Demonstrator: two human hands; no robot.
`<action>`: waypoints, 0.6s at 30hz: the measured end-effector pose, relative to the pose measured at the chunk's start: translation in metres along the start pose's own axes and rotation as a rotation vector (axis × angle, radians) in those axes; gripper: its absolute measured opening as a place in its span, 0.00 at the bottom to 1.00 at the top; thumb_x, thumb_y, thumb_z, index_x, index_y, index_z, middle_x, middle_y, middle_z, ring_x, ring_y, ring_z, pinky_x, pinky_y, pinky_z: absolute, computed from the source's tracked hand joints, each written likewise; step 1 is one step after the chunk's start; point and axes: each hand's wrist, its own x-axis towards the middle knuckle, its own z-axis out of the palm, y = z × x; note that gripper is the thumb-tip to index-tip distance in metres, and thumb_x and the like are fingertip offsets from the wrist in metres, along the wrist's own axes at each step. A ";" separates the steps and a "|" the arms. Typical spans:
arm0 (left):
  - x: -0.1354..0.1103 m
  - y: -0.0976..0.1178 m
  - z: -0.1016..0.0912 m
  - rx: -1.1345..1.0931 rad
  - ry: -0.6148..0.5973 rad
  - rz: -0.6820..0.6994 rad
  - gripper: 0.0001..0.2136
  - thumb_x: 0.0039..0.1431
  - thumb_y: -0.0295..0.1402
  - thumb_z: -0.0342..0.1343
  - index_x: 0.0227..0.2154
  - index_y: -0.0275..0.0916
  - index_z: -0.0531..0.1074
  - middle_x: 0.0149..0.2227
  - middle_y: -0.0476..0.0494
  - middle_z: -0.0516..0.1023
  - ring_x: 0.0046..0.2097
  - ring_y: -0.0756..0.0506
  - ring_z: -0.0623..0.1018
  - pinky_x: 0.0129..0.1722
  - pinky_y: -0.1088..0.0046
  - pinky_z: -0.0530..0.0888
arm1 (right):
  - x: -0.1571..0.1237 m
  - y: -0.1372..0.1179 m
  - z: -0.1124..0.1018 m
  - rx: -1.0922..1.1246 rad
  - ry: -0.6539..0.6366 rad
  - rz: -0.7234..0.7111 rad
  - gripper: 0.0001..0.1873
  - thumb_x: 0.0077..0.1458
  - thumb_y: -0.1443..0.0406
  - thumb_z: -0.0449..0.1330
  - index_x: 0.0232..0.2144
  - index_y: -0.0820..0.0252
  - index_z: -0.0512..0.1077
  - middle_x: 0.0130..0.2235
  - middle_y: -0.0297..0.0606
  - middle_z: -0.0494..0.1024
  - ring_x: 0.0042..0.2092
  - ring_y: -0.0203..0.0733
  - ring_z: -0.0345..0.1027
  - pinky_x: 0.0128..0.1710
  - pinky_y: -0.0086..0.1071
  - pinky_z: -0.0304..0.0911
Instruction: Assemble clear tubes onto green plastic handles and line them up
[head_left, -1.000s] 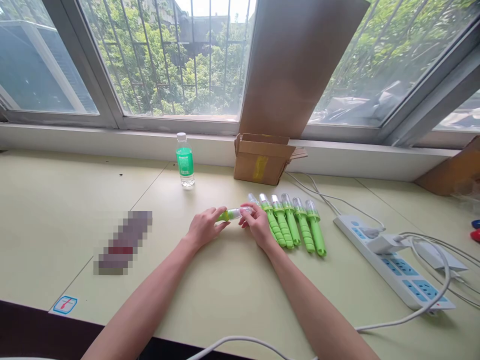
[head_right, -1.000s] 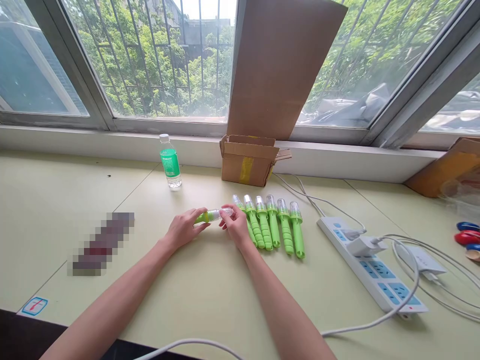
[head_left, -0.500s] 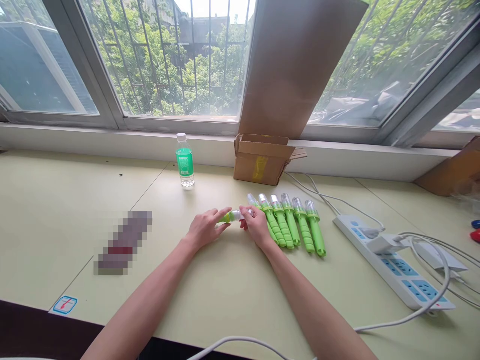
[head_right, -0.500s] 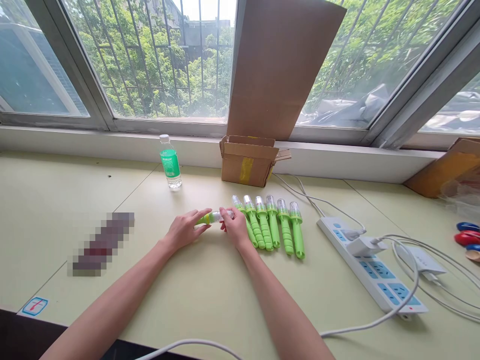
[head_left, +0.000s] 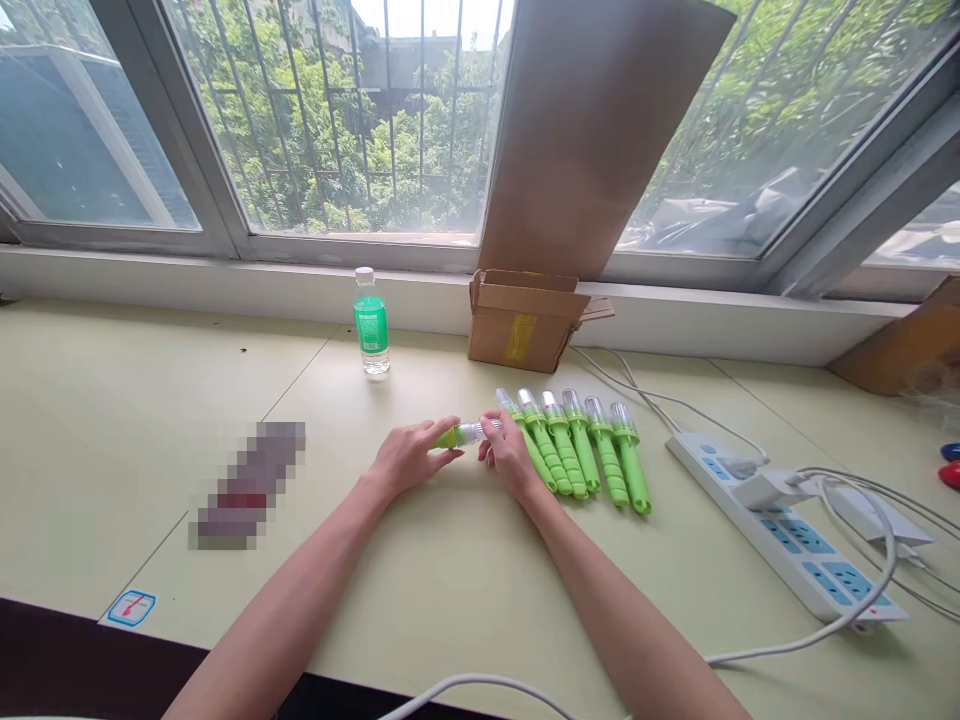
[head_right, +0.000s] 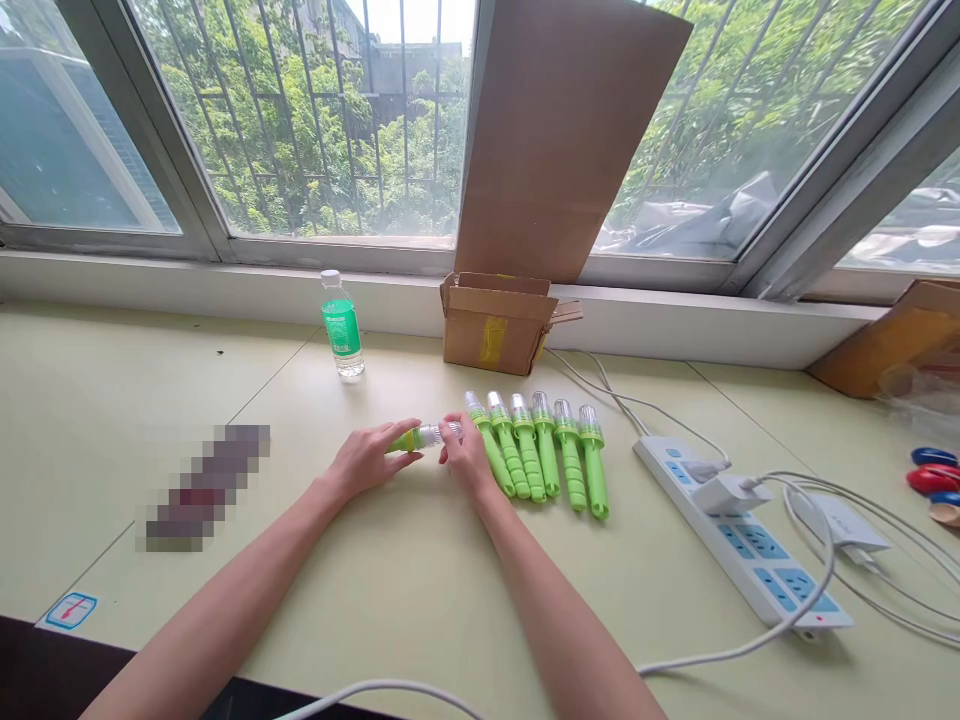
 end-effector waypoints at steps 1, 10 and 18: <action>0.000 0.000 0.000 -0.003 -0.001 0.001 0.18 0.59 0.46 0.48 0.51 0.48 0.62 0.39 0.48 0.77 0.36 0.48 0.77 0.28 0.75 0.66 | 0.000 0.001 0.000 0.027 -0.007 0.003 0.19 0.53 0.51 0.53 0.38 0.58 0.63 0.19 0.27 0.67 0.18 0.34 0.61 0.18 0.26 0.56; 0.000 0.000 0.000 0.002 0.001 -0.008 0.17 0.59 0.47 0.48 0.49 0.48 0.64 0.38 0.49 0.78 0.34 0.48 0.77 0.26 0.75 0.65 | -0.002 -0.006 0.003 -0.042 0.030 -0.057 0.16 0.53 0.52 0.54 0.33 0.58 0.67 0.17 0.28 0.65 0.18 0.34 0.59 0.19 0.28 0.55; 0.000 0.001 0.000 0.000 0.015 -0.012 0.17 0.59 0.47 0.48 0.48 0.47 0.64 0.37 0.48 0.78 0.34 0.48 0.76 0.26 0.76 0.65 | -0.002 -0.005 0.003 -0.012 0.028 -0.019 0.18 0.52 0.50 0.54 0.35 0.59 0.67 0.21 0.29 0.67 0.18 0.34 0.60 0.17 0.28 0.57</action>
